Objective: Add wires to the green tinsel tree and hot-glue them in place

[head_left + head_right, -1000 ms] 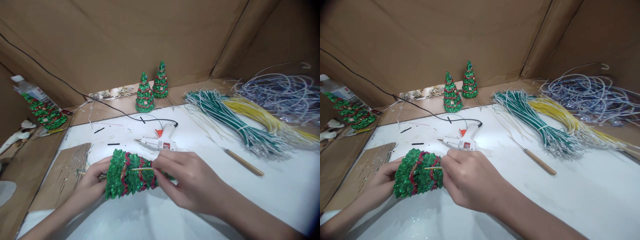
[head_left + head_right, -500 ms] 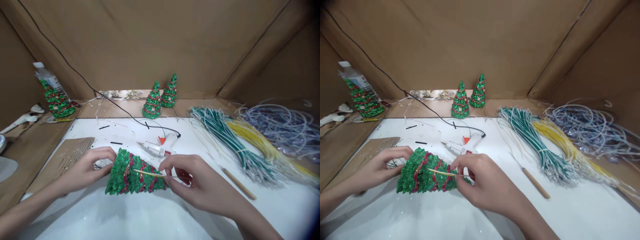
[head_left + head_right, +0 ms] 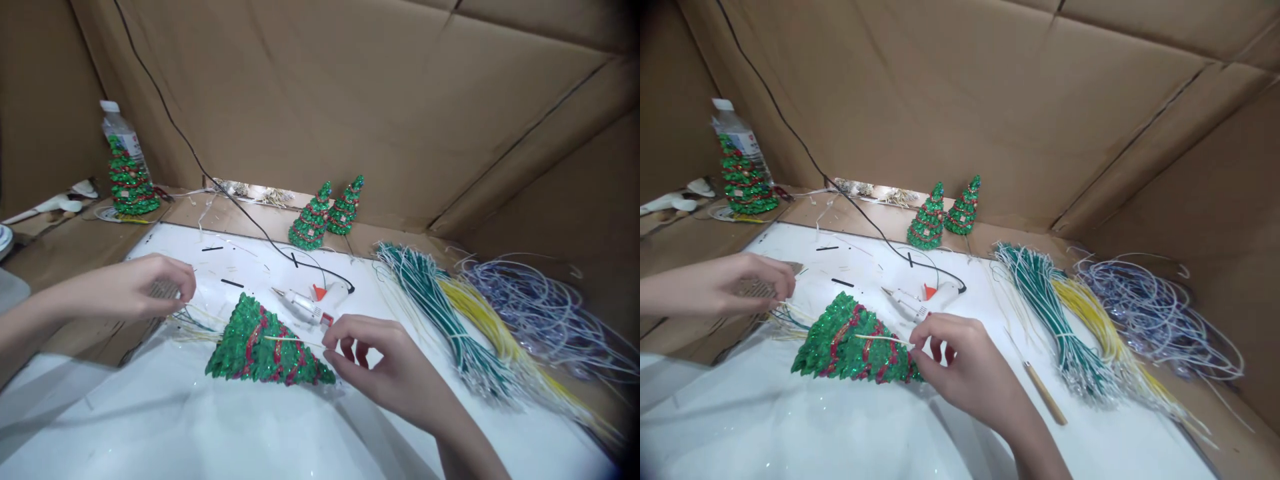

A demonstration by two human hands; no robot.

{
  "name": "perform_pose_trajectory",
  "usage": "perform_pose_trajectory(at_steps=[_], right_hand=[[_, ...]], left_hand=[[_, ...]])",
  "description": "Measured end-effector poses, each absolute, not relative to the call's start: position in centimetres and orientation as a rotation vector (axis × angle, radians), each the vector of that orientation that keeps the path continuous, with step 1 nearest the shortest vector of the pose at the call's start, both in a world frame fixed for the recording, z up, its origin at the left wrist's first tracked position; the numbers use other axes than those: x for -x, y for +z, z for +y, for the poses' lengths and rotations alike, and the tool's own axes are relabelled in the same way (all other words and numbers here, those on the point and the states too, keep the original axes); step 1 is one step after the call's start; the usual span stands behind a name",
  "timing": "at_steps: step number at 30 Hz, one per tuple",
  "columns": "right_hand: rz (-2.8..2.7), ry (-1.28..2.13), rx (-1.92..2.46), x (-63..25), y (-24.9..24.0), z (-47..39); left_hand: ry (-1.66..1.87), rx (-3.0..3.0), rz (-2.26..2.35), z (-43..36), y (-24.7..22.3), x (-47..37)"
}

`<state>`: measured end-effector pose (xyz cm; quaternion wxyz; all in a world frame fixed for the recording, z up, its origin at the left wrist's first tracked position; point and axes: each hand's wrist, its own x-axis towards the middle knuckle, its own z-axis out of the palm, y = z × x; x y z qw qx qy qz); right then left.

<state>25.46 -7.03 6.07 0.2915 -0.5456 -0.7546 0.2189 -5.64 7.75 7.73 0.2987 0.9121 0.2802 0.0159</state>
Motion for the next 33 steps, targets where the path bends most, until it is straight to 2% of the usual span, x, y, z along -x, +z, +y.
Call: perform_pose_trajectory(at_steps=[15, 21, 27, 33], right_hand=[[-2.106, 0.141, 1.233, -23.5, 4.2, -6.7], [-2.09, -0.014, 1.128, -22.4, 3.3, -6.9], [-2.015, 0.002, 1.167, -21.3, 2.7, -7.0], [-1.927, 0.086, 1.177, -20.6, 2.4, -6.8]], left_hand=[[-0.01, -2.493, 0.833, 8.2, 8.1, 7.4], [0.19, -2.474, 0.882, 7.3, 6.6, 6.3], [0.232, -2.354, 0.578, 4.1, 5.3, 2.9], [0.394, -2.152, 0.467, 3.2, 3.8, 1.1]])
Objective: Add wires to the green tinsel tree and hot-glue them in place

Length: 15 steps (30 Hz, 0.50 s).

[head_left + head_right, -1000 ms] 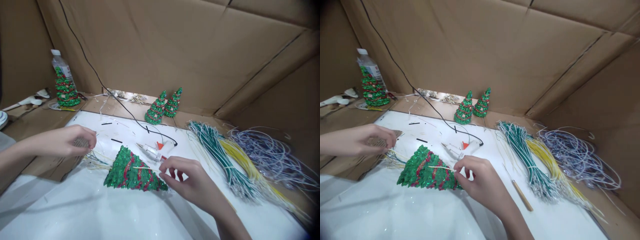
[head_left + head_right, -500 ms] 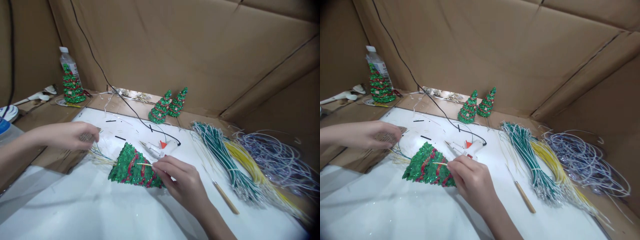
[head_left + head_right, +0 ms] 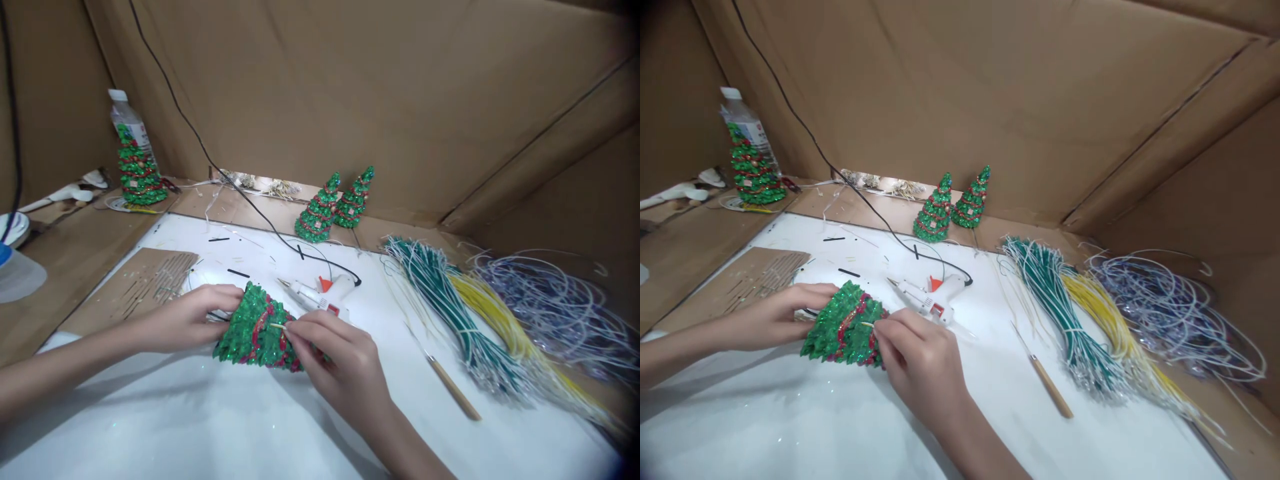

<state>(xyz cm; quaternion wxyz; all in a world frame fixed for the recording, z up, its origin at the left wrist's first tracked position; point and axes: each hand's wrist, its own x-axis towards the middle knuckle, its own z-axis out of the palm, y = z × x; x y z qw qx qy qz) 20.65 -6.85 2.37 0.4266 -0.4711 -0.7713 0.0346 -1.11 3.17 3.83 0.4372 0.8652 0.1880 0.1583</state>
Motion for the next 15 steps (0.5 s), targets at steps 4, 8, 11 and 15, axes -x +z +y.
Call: perform_pose_trajectory(at_steps=[4, 8, 11, 15], right_hand=[[-1.872, 0.167, 1.159, -20.4, 2.4, -6.7], [-1.833, 0.273, 1.174, -20.3, 2.5, -6.7], [-1.8, 0.328, 1.246, -20.5, 2.6, -6.7], [-1.771, 0.376, 1.358, -20.7, 2.8, -6.7]], left_hand=[[0.412, -1.994, 0.532, 3.0, 3.2, 0.6], [0.406, -1.927, 0.522, 2.9, 2.7, 0.3], [0.426, -1.93, 0.572, 2.9, 2.5, 0.3], [0.45, -2.003, 0.614, 3.1, 2.7, 0.5]])
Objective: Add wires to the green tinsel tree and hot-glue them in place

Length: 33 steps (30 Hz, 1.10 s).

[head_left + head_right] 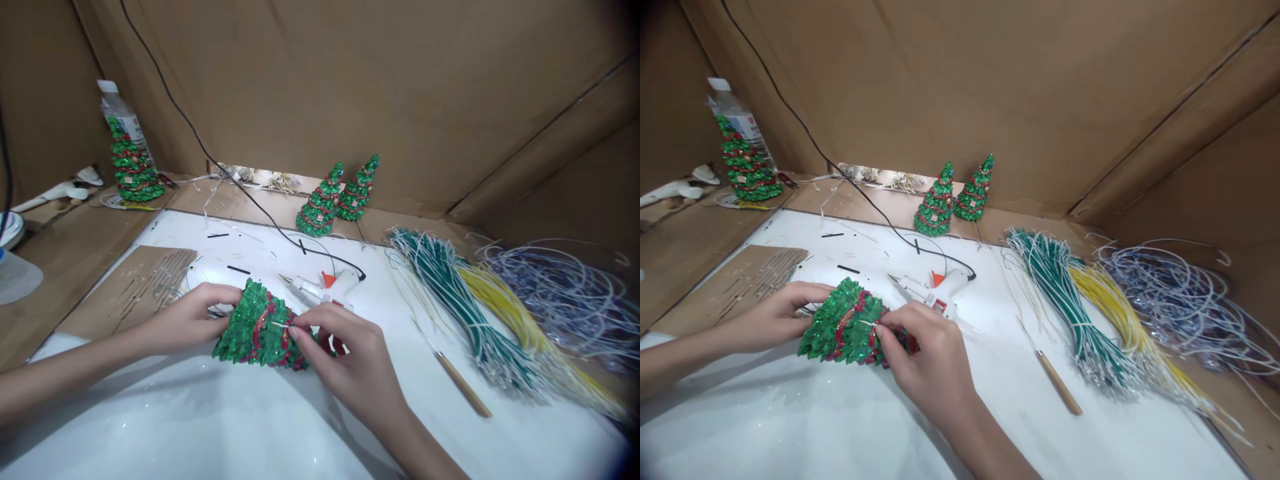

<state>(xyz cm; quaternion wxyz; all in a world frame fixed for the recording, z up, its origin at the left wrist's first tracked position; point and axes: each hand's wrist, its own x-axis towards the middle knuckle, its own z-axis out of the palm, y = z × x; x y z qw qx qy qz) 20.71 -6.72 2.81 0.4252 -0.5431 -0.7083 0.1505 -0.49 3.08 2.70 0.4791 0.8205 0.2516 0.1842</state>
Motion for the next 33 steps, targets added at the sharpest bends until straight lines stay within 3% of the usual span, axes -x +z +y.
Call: perform_pose_trajectory(at_steps=[33], right_hand=[[-1.738, 0.426, 1.241, -19.5, 1.9, -6.1]], left_hand=[[0.507, -1.739, 0.688, 2.1, 1.8, -0.5]])
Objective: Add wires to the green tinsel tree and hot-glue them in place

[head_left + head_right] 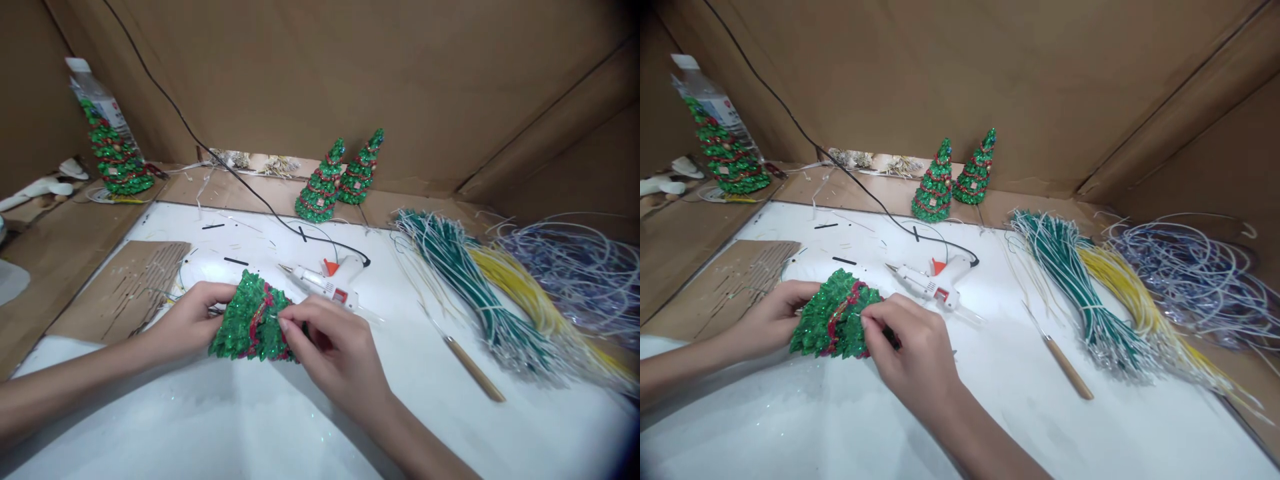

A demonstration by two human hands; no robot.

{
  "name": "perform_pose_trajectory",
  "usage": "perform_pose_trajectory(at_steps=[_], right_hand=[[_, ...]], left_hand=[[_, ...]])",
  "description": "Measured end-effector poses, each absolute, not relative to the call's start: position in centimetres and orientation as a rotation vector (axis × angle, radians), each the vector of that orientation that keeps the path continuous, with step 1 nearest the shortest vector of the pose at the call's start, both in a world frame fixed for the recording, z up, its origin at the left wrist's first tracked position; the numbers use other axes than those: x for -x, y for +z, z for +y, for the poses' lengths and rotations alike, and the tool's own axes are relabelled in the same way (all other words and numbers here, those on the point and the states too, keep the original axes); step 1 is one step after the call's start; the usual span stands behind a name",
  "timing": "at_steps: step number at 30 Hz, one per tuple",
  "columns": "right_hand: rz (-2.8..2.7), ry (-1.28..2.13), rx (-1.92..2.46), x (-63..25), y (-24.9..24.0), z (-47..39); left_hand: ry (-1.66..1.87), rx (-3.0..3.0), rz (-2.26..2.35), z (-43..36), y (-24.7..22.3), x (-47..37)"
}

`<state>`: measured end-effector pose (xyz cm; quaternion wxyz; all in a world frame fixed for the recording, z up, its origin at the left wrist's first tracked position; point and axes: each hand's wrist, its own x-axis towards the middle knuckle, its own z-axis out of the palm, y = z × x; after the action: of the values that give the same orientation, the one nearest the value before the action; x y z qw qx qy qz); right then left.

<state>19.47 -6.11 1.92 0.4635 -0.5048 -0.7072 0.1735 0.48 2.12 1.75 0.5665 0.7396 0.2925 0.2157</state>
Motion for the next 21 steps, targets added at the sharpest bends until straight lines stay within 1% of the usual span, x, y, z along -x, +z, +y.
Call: perform_pose_trajectory(at_steps=[11, 21], right_hand=[[-1.755, 0.421, 1.193, -19.58, 1.54, -5.84], [-1.737, 0.456, 1.169, -19.75, 1.49, -5.93]], left_hand=[[0.502, -1.88, 0.645, 2.42, 1.66, -0.22], [0.482, -1.701, 0.696, 2.32, 1.32, -0.19]])
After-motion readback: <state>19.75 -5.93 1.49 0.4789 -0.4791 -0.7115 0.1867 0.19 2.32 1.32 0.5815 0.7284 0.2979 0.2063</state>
